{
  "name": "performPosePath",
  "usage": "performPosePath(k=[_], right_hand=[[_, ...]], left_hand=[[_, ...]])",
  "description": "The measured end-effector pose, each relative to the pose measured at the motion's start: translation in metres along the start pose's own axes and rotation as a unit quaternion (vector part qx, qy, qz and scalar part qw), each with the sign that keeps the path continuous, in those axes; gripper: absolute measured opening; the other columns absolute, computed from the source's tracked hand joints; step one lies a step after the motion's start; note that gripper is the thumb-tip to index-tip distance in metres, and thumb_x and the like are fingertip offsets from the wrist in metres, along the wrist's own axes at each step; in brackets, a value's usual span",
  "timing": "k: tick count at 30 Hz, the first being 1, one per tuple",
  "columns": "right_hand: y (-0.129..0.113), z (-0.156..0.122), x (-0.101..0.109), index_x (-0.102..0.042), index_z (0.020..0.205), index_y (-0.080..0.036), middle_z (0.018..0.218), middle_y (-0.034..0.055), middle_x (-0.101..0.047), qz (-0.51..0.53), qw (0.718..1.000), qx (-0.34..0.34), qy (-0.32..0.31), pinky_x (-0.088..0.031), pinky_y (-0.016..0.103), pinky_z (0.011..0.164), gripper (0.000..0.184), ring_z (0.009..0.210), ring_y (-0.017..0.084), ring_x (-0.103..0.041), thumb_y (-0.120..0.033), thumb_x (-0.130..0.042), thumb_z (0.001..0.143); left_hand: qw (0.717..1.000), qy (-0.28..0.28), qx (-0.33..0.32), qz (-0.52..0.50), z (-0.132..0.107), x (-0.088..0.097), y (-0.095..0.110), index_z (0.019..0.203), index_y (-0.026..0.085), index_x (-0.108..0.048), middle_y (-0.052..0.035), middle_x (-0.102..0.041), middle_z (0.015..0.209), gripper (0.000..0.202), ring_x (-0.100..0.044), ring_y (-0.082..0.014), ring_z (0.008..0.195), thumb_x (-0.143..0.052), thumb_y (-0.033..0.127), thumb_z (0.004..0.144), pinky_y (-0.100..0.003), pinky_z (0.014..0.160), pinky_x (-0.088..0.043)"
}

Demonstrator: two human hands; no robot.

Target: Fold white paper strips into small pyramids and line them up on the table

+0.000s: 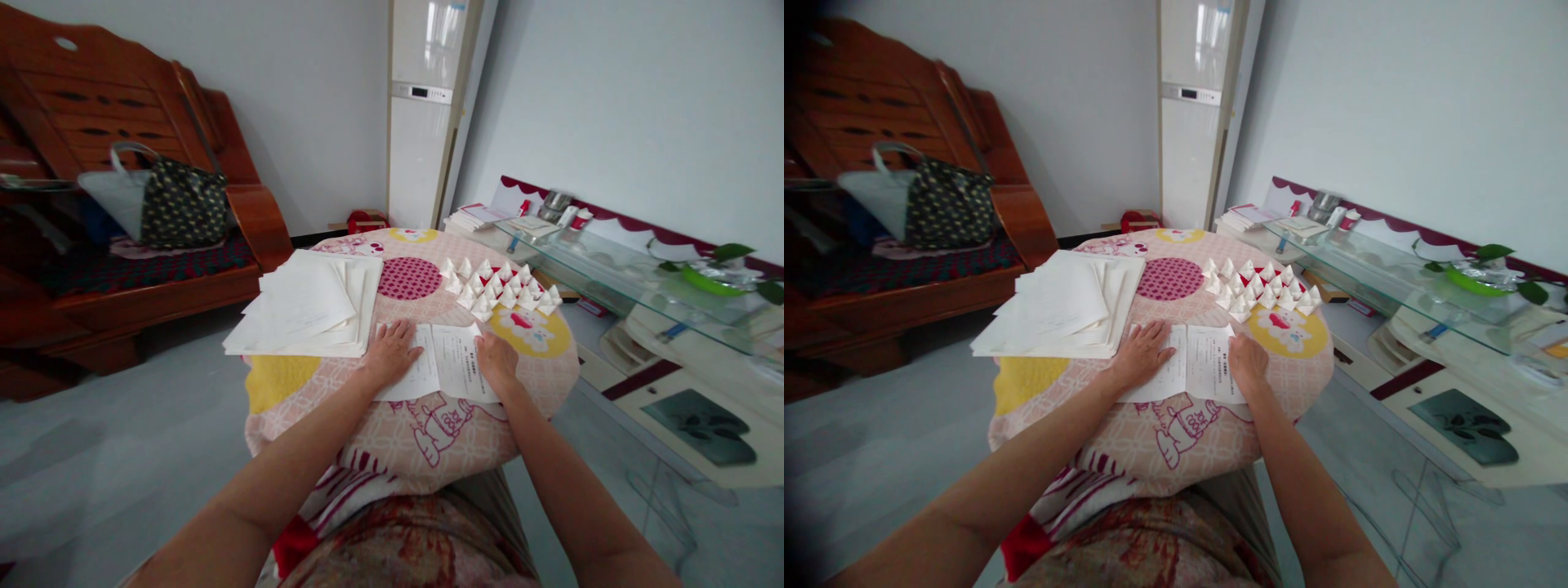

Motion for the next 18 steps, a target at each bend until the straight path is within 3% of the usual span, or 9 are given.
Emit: performPosePath(k=[11, 18], right_hand=[[0.003, -0.006, 0.008, -0.072, 0.117, -0.011, 0.112, 0.0186, -0.075, -0.002, 1.0, -0.011, -0.007, -0.047, 0.029, 0.081, 0.044, 0.107, 0.026, -0.071, -0.031, -0.034, 0.107], [0.02, -0.018, 0.007, -0.074, 0.104, -0.012, 0.106, 0.0158, -0.075, 0.043, 0.998, -0.034, -0.011, -0.045, 0.029, 0.076, 0.043, 0.102, 0.025, -0.07, -0.044, -0.045, 0.103]], left_hand=[[1.0, -0.003, 0.004, -0.013, 0.0, 0.0, 0.0, 0.155, 0.009, -0.039, -0.017, -0.038, 0.163, 0.06, -0.032, -0.0307, 0.153, -0.038, 0.043, 0.105, -0.052, 0.126, -0.026], [0.999, 0.051, 0.017, -0.003, -0.003, 0.012, 0.003, 0.136, 0.01, -0.056, -0.0201, -0.051, 0.15, 0.049, -0.048, -0.0333, 0.139, -0.05, 0.043, 0.101, -0.05, 0.119, -0.035]])
Point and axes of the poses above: each hand's wrist, its own z-axis towards the middle knuckle, its own x-axis out of the back of the hand, y = z × x, the point moved 8 cm from there along z, towards the middle knuckle
